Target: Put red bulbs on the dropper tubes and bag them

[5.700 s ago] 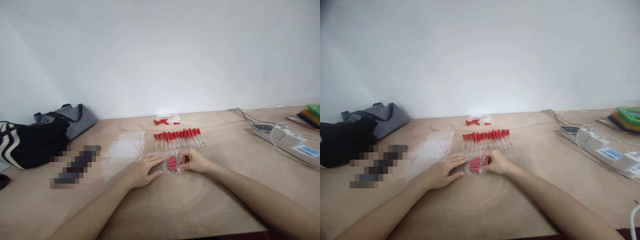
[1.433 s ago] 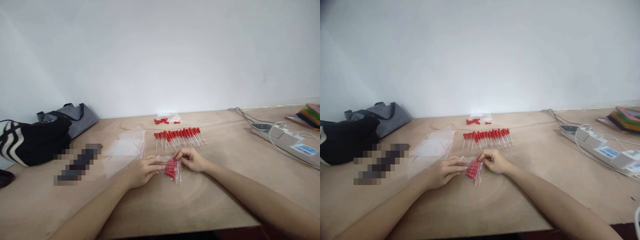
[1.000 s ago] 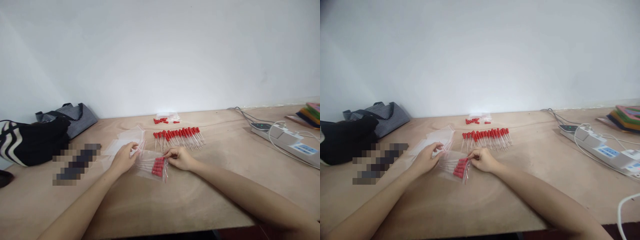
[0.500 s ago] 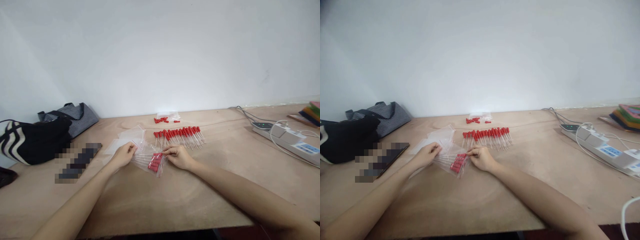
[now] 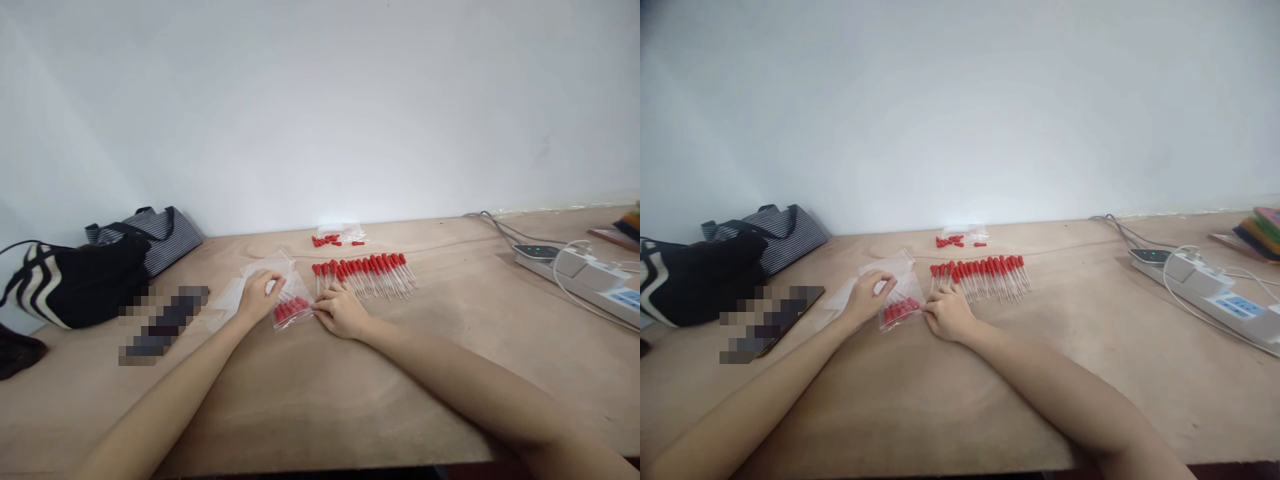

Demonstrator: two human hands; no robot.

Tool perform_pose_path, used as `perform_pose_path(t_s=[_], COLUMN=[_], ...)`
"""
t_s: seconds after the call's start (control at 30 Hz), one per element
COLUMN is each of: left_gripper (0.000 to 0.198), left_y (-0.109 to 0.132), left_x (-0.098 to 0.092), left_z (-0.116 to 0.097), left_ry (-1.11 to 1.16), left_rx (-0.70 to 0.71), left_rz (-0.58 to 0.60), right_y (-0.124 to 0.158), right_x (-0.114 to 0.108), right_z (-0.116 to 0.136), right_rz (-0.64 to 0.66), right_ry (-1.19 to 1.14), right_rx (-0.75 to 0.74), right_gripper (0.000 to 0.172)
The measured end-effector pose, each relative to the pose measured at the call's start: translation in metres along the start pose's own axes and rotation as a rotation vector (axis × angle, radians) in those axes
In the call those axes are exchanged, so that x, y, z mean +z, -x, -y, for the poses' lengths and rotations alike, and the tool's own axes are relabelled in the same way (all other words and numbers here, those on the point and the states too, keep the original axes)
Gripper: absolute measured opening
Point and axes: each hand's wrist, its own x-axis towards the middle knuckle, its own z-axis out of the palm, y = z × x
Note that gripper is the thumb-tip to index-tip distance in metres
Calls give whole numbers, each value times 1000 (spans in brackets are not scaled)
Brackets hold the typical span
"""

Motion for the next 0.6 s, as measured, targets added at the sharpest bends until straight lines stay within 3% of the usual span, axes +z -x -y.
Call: perform_pose_path(t_s=[0.13,0.23,0.3,0.43,0.6], left_gripper=[25,19,12,16,15], left_y=[44,61,61,49,39], left_x=[-19,-21,-17,-5,0], left_z=[-15,-17,-14,-10,-10], left_ry=[61,56,86,192,227], left_rx=[308,348,392,498,506], left_rz=[74,111,122,140,161], right_y=[2,2,3,7,12], right_x=[-5,-6,-6,-6,-11], right_z=[-5,-7,-9,-13,-15], right_rz=[-10,-23,-35,-66,-78], right_ry=[69,92,92,57,1], right_rx=[-23,-27,-29,-17,-8], right_gripper=[20,20,19,16,17])
